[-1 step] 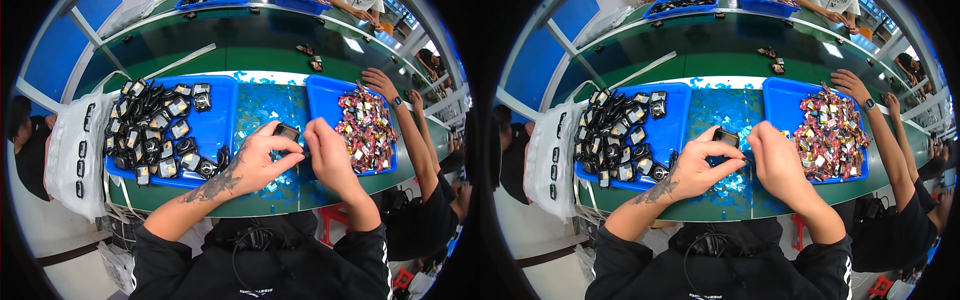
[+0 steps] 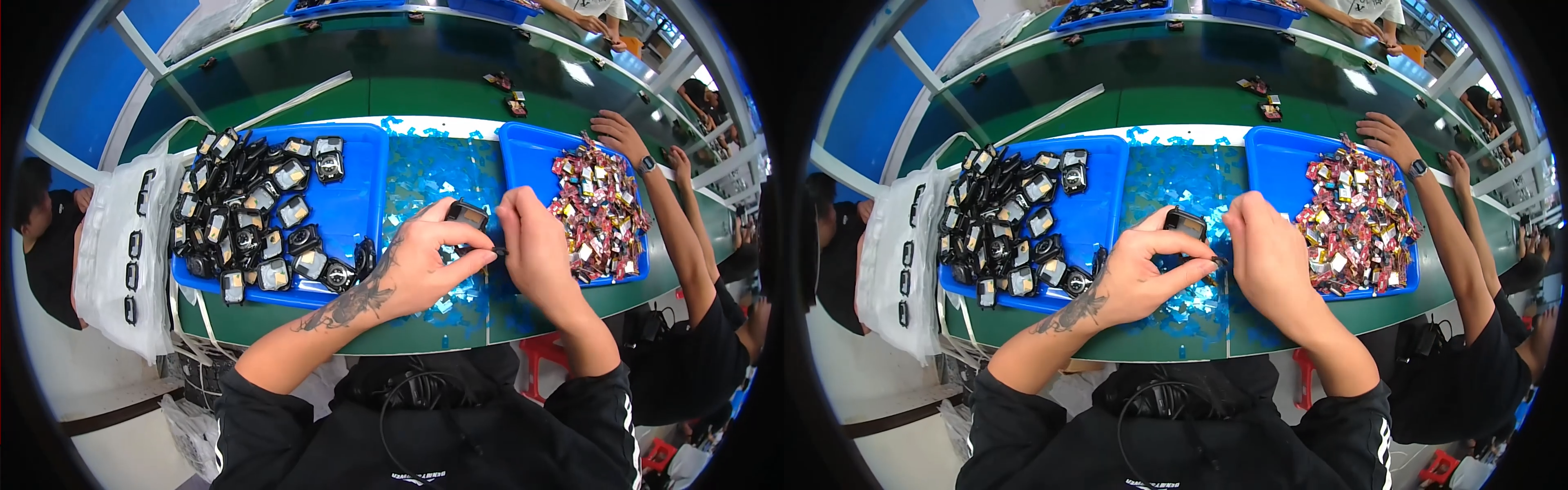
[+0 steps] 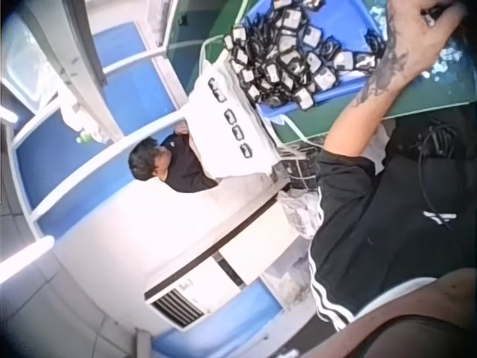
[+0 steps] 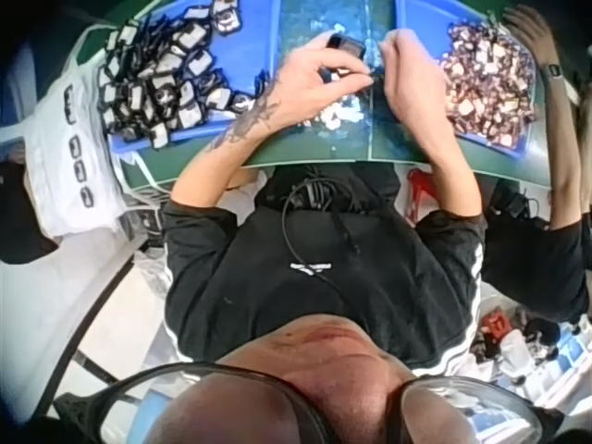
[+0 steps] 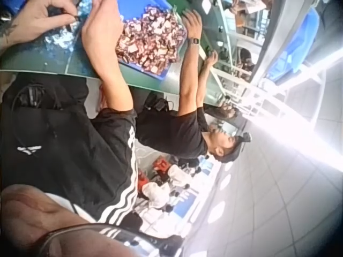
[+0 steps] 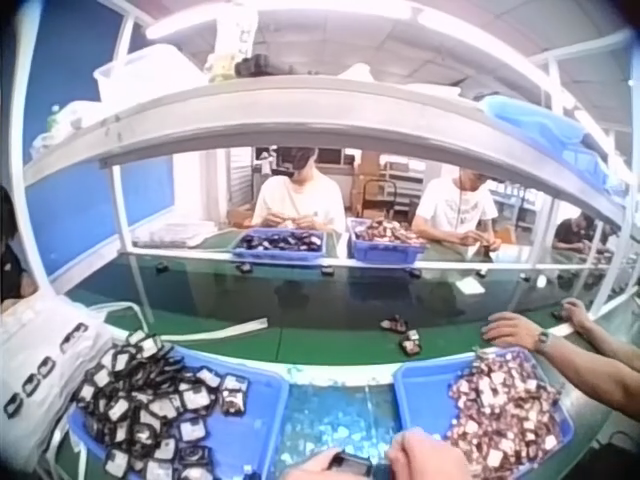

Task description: Assembling internal and decorative components into smartwatch housings on a factory assembly line.

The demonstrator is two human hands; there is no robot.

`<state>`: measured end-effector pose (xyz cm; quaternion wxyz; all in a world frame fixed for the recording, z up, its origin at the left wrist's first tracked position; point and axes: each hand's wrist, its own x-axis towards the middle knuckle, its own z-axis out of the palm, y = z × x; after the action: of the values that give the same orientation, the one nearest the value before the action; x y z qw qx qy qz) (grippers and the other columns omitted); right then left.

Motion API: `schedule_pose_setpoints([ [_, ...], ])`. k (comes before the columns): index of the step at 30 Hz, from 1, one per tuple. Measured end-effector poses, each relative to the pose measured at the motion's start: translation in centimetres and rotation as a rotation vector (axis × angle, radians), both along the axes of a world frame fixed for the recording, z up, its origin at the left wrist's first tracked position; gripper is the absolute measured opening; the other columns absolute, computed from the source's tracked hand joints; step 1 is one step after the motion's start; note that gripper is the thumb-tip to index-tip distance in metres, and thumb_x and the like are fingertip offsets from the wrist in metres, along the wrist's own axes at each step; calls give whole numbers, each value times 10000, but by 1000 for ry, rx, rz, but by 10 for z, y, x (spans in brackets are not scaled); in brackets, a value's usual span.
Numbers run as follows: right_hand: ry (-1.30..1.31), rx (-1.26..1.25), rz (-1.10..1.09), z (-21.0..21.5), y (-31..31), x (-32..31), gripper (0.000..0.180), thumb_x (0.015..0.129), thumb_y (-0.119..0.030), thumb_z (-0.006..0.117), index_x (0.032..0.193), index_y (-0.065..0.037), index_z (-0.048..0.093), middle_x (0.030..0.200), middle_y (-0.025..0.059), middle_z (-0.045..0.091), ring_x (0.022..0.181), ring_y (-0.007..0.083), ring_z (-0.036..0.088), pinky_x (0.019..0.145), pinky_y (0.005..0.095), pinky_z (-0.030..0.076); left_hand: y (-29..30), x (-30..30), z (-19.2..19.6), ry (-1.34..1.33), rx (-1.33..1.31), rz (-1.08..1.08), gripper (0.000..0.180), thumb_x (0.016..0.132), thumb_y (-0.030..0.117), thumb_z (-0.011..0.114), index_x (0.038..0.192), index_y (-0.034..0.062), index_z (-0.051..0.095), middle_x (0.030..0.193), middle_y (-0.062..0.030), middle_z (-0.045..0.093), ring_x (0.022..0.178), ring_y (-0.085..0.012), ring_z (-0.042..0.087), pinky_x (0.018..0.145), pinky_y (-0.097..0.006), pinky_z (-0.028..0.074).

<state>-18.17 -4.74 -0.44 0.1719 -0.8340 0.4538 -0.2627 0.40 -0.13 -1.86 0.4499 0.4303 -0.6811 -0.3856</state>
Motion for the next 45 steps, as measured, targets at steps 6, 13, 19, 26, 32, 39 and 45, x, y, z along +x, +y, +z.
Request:
schedule_pose_setpoints([
  [6, -358, 224, 118, 4, 8, -4, 266, 891, 38, 559, 1152, -6, 587, 1002, 121, 615, 807, 200, 620, 662, 309, 504, 0, -1, -3, 166, 144, 179, 163, 815, 139, 745, 932, 27, 729, 920, -72, 589, 748, -111, 561, 679, -250, 469],
  [13, -768, 274, 45, 4, 14, 10, 82, 892, 28, 612, 971, 17, 632, 920, 44, 627, 863, 100, 613, 710, 232, 509, 3, -2, 3, 204, 188, 51, 301, 942, 32, 561, 1234, 28, 633, 1182, -102, 604, 983, -108, 560, 828, -241, 465],
  [19, -582, 343, 97, 15, 21, 13, 164, 864, 31, 641, 1027, 21, 658, 955, 93, 668, 828, 133, 651, 727, 249, 535, 3, -8, -2, 584, 305, 15, 525, 973, -18, 418, 1481, 11, 290, 1316, -147, 526, 1171, -164, 534, 1001, -305, 429],
  [26, -450, 139, -2, 12, 18, 24, 134, 805, 13, 702, 937, -2, 693, 808, 91, 698, 690, 133, 648, 628, 251, 516, 3, -4, -3, 544, 346, -99, 442, 992, 18, 432, 1423, -37, 351, 1282, -131, 549, 1158, -163, 544, 979, -307, 450],
  [32, -488, 183, -4, 14, 17, 20, 76, 790, 7, 717, 863, -10, 701, 766, 76, 688, 667, 138, 640, 616, 255, 503, 5, -4, 1, 537, 374, -138, 430, 999, 33, 434, 1415, -43, 359, 1246, -125, 574, 1122, -146, 558, 952, -301, 462],
  [39, -387, 87, -5, 12, 13, 16, 77, 723, -35, 748, 766, -44, 685, 715, 72, 647, 620, 153, 582, 590, 281, 434, 5, 0, 2, 362, 390, -155, 431, 1014, 49, 406, 1434, -34, 349, 1240, -93, 561, 1105, -118, 532, 957, -273, 430],
  [45, -328, 95, -51, 25, 16, 15, 126, 682, -50, 763, 684, -52, 637, 603, 20, 437, 586, 144, 416, 544, 296, 337, 8, -4, -2, 373, 318, -156, 410, 1017, 72, 396, 1417, -22, 390, 1195, -84, 573, 1033, -108, 533, 898, -266, 442],
])
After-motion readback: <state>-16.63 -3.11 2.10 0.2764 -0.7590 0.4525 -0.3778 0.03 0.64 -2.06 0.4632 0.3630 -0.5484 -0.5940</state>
